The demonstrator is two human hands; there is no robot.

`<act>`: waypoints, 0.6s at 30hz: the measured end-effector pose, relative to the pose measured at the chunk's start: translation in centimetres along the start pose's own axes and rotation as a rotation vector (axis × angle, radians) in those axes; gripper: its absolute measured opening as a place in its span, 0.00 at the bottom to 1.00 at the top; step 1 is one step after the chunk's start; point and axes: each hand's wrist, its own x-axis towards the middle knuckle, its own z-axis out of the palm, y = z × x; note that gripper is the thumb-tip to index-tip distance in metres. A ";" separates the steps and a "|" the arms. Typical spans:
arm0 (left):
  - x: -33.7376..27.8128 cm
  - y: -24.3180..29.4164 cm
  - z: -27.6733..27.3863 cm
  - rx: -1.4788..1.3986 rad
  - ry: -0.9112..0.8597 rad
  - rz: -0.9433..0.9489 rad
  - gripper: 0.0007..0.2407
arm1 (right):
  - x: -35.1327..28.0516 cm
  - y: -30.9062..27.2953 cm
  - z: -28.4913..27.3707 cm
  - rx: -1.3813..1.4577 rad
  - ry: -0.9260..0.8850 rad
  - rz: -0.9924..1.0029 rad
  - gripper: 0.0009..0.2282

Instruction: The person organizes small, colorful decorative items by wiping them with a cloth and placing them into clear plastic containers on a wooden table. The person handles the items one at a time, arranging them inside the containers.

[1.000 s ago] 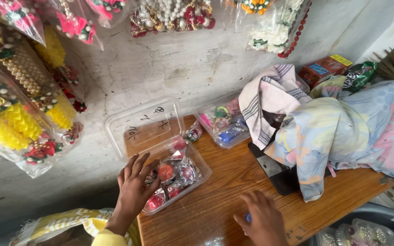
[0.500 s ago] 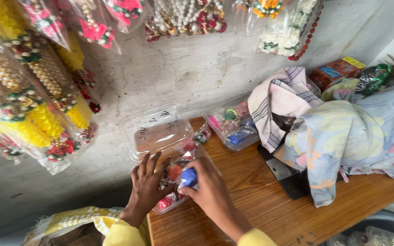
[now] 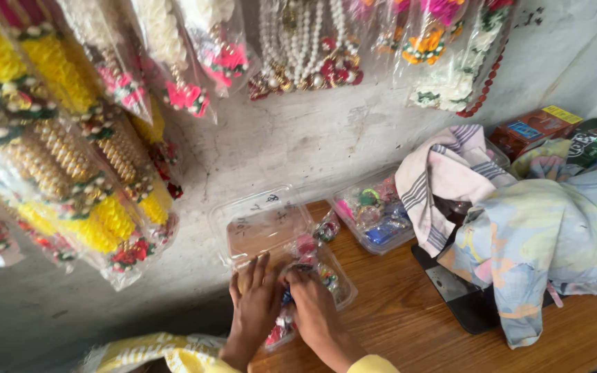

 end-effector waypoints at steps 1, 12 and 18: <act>-0.1 0.4 0.0 0.046 0.077 0.094 0.20 | 0.3 0.5 0.0 0.012 0.035 -0.012 0.23; 0.3 -0.2 2.0 -0.071 0.084 0.325 0.18 | 6.5 12.4 -3.2 0.227 0.072 0.252 0.09; 0.4 -1.0 3.8 -0.043 0.044 0.301 0.19 | 10.9 16.8 -0.4 -0.339 0.223 -0.430 0.25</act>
